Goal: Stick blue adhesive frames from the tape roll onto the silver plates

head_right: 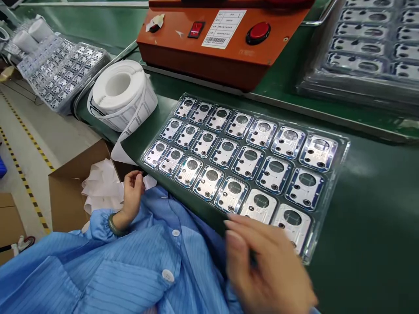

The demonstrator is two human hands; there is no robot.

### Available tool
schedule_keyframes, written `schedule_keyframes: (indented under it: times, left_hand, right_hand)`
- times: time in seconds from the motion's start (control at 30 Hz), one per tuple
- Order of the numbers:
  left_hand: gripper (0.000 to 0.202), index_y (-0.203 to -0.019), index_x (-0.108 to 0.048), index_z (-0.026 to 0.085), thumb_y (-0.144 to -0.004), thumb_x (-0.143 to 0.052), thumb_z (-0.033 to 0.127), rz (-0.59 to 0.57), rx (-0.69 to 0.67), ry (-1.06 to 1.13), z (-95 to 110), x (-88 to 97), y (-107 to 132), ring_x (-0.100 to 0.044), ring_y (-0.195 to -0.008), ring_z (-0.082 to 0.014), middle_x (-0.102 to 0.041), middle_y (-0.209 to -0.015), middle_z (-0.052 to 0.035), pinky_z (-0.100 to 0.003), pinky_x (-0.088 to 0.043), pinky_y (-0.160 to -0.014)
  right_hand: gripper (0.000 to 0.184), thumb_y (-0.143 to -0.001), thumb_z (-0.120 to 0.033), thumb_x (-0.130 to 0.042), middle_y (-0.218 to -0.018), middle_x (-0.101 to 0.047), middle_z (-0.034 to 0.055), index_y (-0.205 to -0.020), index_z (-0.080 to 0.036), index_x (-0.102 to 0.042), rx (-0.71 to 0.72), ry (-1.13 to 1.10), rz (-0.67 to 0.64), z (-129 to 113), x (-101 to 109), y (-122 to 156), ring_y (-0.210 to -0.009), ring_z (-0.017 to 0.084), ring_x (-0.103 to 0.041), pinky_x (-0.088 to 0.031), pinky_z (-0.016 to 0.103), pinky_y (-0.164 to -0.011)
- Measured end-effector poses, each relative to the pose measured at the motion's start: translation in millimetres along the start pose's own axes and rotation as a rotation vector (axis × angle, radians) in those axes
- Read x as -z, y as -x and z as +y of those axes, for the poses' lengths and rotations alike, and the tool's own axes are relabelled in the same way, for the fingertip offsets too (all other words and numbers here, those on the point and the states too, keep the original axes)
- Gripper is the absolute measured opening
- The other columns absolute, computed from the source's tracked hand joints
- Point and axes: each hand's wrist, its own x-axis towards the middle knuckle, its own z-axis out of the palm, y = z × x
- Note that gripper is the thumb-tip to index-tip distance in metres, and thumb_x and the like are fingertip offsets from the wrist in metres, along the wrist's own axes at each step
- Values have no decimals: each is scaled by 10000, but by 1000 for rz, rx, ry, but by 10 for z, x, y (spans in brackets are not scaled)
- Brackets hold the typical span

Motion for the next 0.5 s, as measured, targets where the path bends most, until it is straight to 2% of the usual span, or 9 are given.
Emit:
schedule_keyframes:
  times: [0.07,0.13,0.17,0.2,0.3,0.4,0.5]
  left_hand:
    - [403,-1079,-494,182,-841,-589,492,55,83,54,-95,4,-105,-453,-489,-40,-574,-820,6,-184,-394,-471]
    - [444,-1105,-482,182,-830,-588,515,105,146,105,-162,34,-224,-448,-480,-36,-570,-805,14,-183,-384,-475]
    - [447,-1099,-485,181,-826,-586,521,127,173,127,-185,55,-274,-455,-483,-37,-573,-802,14,-184,-381,-478]
    - [441,-1084,-492,181,-823,-585,524,145,198,147,-203,78,-312,-464,-486,-38,-579,-810,12,-185,-378,-478]
    - [404,-1032,-502,181,-815,-596,509,174,255,186,-235,138,-328,-493,-507,-37,-600,-904,-9,-192,-387,-484]
    - [389,-1017,-497,177,-811,-615,484,162,282,201,-247,166,-242,-502,-524,-35,-609,-953,-21,-192,-394,-490]
    - [397,-1004,-514,166,-799,-639,483,129,299,214,-249,166,-155,-491,-526,-40,-622,-894,-13,-190,-391,-492]
  right_hand:
    - [137,-884,-152,-520,-837,-680,36,-912,-264,-595,33,-274,-180,-248,-184,-95,-757,181,-659,-529,312,-669]
    - [110,-903,-193,-514,-852,-702,31,-896,-248,-610,49,-499,-485,-402,-485,-105,-789,170,-676,-548,284,-694]
    - [128,-917,-220,-495,-872,-707,36,-898,-237,-621,21,-562,-602,-441,-666,-83,-804,166,-679,-551,278,-714]
    - [167,-931,-242,-466,-881,-710,42,-913,-226,-631,-64,-568,-650,-459,-855,-53,-827,169,-682,-550,292,-757]
    - [200,-889,-310,-507,-930,-715,65,-993,-208,-643,-362,-426,-647,-439,-1384,11,-823,204,-682,-543,348,-791]
    - [270,-864,-404,-537,-721,-672,34,-1029,-216,-637,-443,-368,-639,-411,-1743,-75,-665,216,-651,-535,374,-714]
    - [288,-849,-492,-537,-699,-643,46,-886,-227,-644,-445,-357,-600,-430,-1953,-272,-773,249,-641,-492,414,-832]
